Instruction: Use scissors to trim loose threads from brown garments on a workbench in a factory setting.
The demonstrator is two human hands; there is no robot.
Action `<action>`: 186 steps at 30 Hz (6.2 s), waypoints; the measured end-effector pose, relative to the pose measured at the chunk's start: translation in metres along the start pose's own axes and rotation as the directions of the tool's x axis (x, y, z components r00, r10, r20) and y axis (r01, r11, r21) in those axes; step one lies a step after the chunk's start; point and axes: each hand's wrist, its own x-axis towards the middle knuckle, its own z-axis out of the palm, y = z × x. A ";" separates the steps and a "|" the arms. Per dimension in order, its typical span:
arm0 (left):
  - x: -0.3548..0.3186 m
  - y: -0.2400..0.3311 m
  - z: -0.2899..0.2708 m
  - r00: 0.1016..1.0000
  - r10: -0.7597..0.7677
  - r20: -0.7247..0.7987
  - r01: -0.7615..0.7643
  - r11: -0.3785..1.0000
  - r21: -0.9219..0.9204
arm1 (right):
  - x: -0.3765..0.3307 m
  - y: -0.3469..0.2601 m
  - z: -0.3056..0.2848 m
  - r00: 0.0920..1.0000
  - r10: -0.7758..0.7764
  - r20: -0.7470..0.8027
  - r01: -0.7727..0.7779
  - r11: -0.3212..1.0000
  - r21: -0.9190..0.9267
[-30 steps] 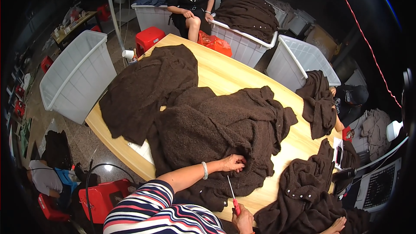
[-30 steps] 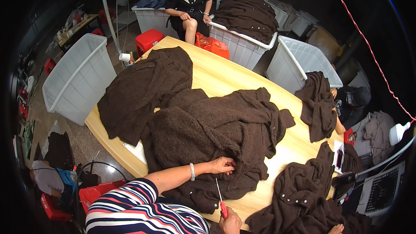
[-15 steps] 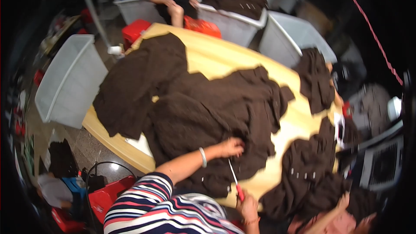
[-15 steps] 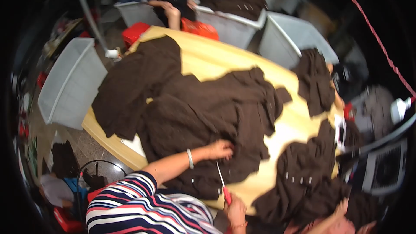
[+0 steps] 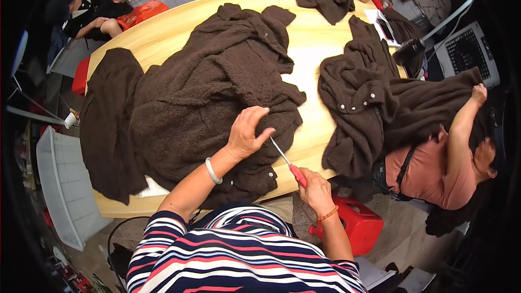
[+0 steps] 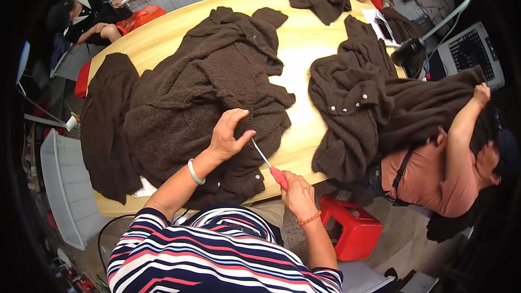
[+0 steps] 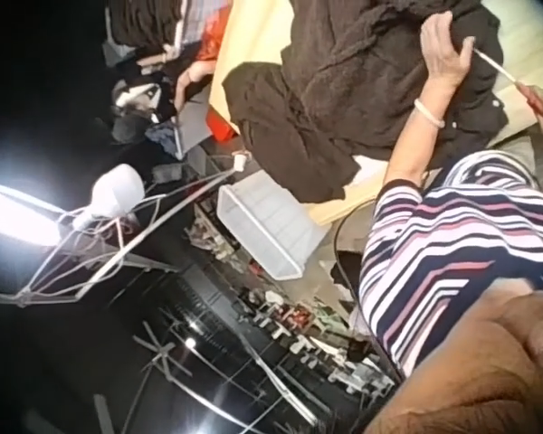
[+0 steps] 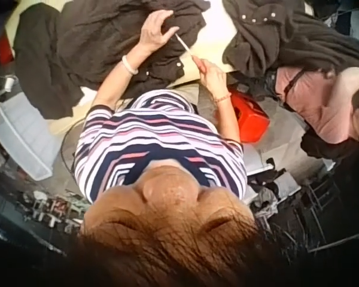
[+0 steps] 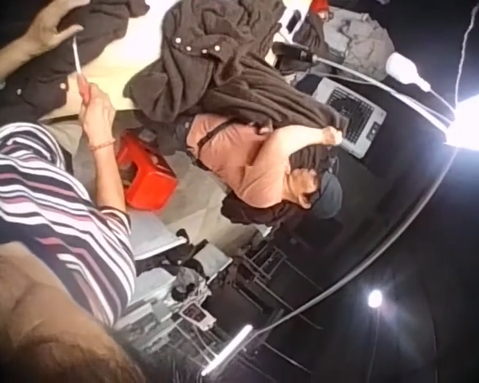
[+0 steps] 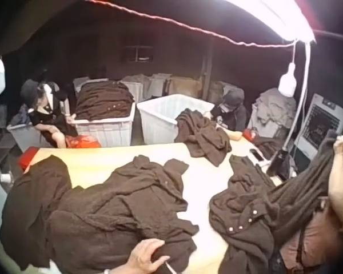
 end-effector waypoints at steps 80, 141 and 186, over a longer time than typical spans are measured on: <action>-0.117 -0.010 -0.145 0.618 -0.774 -0.135 0.717 0.626 -0.306 | 0.007 -0.097 -0.013 0.890 -0.434 0.138 0.436 0.900 0.016; -0.020 -0.054 -0.174 0.579 -0.789 0.207 0.655 0.298 -0.695 | 0.057 -0.124 -0.039 0.903 -0.410 0.131 0.412 0.911 0.016; -0.108 -0.034 -0.136 0.591 -0.803 0.083 0.589 0.359 -0.725 | 0.006 -0.101 -0.016 0.723 -0.561 0.403 0.647 0.754 -0.111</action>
